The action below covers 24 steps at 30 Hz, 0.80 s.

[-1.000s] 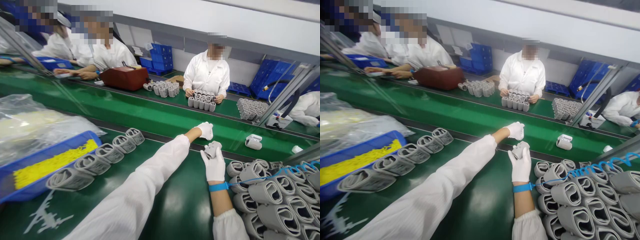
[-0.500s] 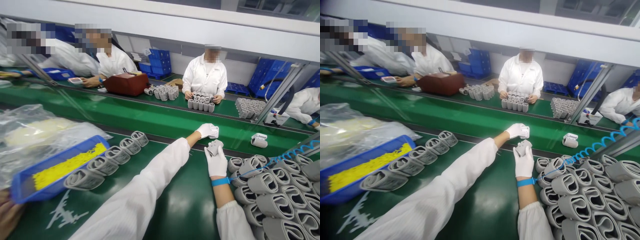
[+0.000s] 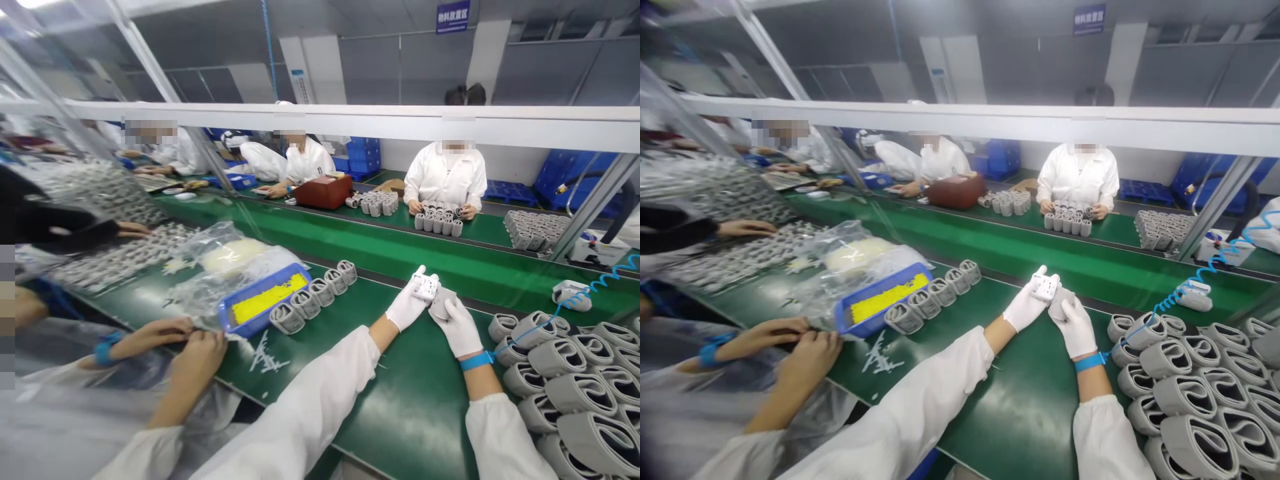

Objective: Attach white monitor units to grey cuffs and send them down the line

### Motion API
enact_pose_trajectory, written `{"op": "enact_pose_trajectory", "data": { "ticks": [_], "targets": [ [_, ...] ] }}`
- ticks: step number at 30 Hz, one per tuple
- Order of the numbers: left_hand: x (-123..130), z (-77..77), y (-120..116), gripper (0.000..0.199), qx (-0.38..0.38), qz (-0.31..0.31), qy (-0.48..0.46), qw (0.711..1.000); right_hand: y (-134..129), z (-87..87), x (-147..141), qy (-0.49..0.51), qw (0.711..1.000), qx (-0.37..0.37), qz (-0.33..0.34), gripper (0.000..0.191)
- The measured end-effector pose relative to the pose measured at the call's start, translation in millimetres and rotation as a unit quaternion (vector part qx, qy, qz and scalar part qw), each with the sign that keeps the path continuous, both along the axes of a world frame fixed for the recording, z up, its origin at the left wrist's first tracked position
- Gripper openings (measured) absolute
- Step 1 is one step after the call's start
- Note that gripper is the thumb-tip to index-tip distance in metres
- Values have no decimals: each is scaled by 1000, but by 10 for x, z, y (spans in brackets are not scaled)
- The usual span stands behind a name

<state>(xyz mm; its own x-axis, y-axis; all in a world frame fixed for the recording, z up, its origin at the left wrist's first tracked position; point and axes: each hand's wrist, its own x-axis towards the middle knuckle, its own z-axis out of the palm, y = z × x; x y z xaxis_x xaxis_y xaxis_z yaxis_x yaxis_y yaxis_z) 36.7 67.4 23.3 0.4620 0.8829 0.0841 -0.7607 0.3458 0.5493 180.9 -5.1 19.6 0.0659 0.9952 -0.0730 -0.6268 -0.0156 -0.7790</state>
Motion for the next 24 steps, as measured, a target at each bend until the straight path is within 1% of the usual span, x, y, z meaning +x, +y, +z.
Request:
{"op": "enact_pose_trajectory", "data": {
  "ticks": [2, 4, 6, 8, 10, 13, 15, 17, 19, 24],
  "targets": [
    [-134, -1, -171, 69, -7, 11, -12, 1000, -55, -6, -33, -18, 999, -6, 33, 48],
    [-228, 10, -323, 66, -16, 26, -18, 999, -98, -26, -69, -36, 998, -14, 47, 48],
    [-278, 14, -432, 65, -26, 42, -13, 999, -132, -45, -112, -46, 997, -23, 53, 49],
    [-290, 3, -490, 64, -29, 60, -4, 998, -159, -52, -161, -49, 996, -34, 61, 51],
    [-276, -20, -506, 64, -14, 77, 11, 997, -181, -49, -211, -51, 996, -40, 61, 53],
    [-242, -67, -488, 60, 36, 93, 46, 994, -195, -43, -268, -53, 997, -43, 35, 54],
    [-226, -102, -467, 53, 76, 101, 83, 988, -194, -43, -286, -48, 998, -45, 19, 54],
    [-222, -136, -450, 46, 99, 106, 117, 982, -194, -43, -292, -45, 998, -49, 12, 56],
    [-231, -167, -441, 41, 105, 103, 139, 979, -201, -38, -295, -50, 997, -55, 10, 57],
    [-309, -213, -449, 40, 117, 80, 197, 970, -221, -19, -333, -67, 997, -50, -2, 59]
  ]
}}
